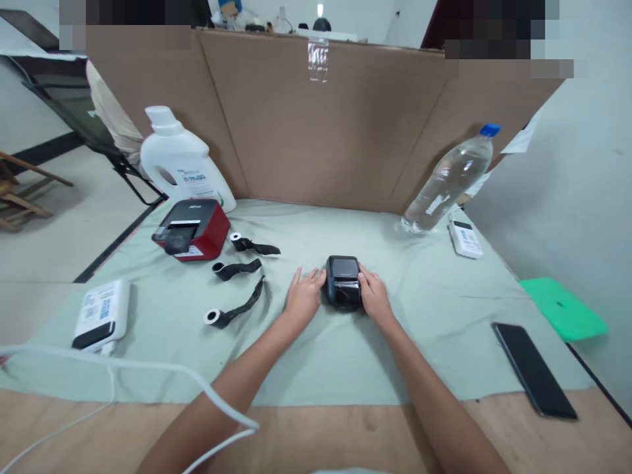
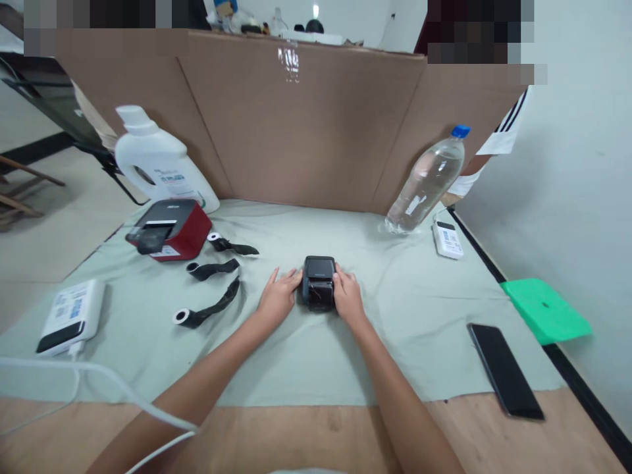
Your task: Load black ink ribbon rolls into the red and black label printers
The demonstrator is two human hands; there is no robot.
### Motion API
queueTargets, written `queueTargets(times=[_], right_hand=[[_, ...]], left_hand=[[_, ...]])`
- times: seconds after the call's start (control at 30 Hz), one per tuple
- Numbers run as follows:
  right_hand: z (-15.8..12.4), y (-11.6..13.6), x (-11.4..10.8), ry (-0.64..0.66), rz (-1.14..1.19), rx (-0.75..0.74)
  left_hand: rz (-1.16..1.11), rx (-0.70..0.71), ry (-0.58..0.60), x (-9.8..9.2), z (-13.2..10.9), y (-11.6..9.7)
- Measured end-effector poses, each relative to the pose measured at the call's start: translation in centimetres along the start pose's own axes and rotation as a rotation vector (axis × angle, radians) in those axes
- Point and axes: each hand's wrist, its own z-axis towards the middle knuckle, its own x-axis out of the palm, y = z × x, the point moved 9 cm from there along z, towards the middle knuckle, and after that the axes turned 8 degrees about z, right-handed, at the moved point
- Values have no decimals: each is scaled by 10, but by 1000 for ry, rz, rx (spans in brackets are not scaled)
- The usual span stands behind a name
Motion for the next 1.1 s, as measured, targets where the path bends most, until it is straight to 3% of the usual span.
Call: queueTargets(times=[0.33,0.6,0.8,0.97,1.1], right_hand=[[0,0,-1,4,21,-30],[5,3,-8,59,46,-75],[39,33,-15,39,-57,-216],[75,34,-8,-2,-258,-76],[79,41,-14,-21,-354,-64]], left_hand=[[-11,-6,-12,-1,-1,1],[-316,-113,-131,-14,0,10],[-386,-180,-134,-13,2,15],[-388,-194,-129,-13,2,17],[-398,-197,-127,-15,1,16]])
